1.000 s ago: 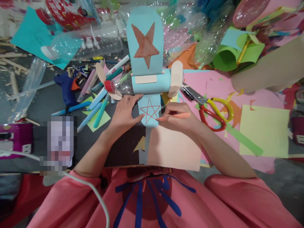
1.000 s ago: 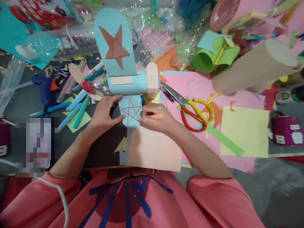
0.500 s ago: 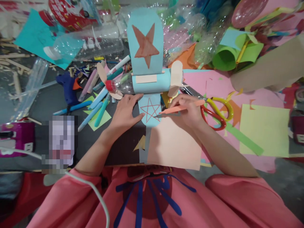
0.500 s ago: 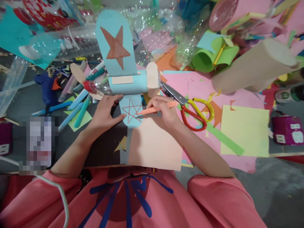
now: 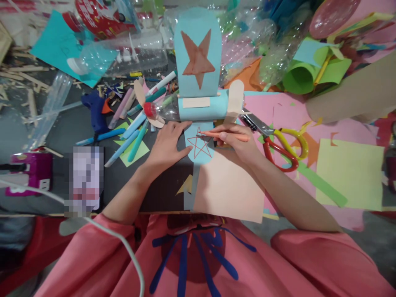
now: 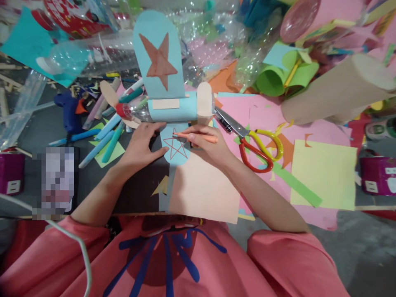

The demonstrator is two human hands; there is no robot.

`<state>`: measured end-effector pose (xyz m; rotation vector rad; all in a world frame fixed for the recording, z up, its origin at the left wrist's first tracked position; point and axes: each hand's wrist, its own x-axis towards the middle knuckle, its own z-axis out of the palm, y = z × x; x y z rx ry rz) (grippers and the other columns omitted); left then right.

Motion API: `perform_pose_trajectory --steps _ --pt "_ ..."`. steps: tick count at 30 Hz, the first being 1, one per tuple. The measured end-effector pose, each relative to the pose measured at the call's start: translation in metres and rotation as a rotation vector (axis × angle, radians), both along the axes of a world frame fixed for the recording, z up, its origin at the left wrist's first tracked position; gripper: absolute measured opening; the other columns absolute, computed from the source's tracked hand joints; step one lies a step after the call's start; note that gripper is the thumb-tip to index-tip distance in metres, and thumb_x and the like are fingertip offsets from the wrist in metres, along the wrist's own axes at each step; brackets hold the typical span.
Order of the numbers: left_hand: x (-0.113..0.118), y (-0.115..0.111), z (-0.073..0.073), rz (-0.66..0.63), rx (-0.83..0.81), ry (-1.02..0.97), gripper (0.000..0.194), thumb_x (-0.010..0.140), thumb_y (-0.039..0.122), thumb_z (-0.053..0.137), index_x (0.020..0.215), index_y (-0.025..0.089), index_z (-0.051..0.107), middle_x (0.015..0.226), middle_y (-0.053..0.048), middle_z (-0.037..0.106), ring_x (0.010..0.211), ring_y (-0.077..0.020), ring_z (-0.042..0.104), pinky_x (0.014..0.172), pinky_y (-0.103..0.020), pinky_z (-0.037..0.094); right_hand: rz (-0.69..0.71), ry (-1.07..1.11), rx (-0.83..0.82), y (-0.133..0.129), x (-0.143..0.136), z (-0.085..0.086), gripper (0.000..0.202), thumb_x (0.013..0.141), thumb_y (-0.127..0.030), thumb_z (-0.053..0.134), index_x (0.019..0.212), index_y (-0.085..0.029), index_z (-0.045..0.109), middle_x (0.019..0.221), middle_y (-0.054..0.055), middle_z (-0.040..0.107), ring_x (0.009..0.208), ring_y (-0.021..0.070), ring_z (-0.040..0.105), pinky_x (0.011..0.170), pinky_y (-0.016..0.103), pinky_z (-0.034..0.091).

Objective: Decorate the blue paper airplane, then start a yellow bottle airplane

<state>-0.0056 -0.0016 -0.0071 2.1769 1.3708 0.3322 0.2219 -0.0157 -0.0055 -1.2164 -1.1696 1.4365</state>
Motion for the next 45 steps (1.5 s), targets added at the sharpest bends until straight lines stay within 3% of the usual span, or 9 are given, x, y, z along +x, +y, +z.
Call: perform_pose_trajectory --steps 9,19,39,45 --pt "0.004 -0.001 0.005 0.010 -0.049 0.052 0.061 0.084 0.028 0.063 0.143 0.019 0.049 0.123 -0.010 0.057 0.116 -0.0304 0.052 0.104 -0.044 0.042 0.053 -0.020 -0.021 -0.007 0.004 0.001 0.028 0.078 -0.051 0.078 0.086 -0.025 0.081 0.089 0.005 0.080 0.075 0.0170 0.073 0.067 0.032 0.062" --pt "0.005 -0.002 0.005 0.030 -0.047 0.037 0.061 0.084 0.025 0.063 0.143 0.021 0.050 0.124 -0.009 0.058 0.117 -0.0290 0.053 0.106 -0.044 0.041 0.104 -0.044 0.022 -0.006 0.006 0.002 0.033 0.079 -0.056 0.078 0.089 -0.025 0.082 0.095 0.008 0.081 0.089 0.0230 0.077 0.076 0.036 0.065" --pt "0.002 -0.005 -0.001 0.040 -0.015 0.006 0.061 0.083 0.023 0.065 0.142 0.022 0.050 0.123 -0.008 0.058 0.115 -0.0268 0.054 0.106 -0.043 0.042 0.061 -0.055 -0.005 0.003 0.002 -0.001 0.038 0.074 -0.056 0.082 0.091 -0.023 0.080 0.091 0.006 0.079 0.078 0.0185 0.073 0.069 0.033 0.061" --pt "0.001 -0.004 -0.001 0.036 -0.018 0.004 0.061 0.082 0.025 0.065 0.142 0.023 0.050 0.122 -0.007 0.058 0.116 -0.0273 0.054 0.106 -0.042 0.042 0.005 -0.032 0.071 0.005 -0.003 -0.003 0.033 0.076 -0.056 0.079 0.085 -0.025 0.075 0.081 0.003 0.075 0.071 0.0171 0.070 0.070 0.036 0.062"
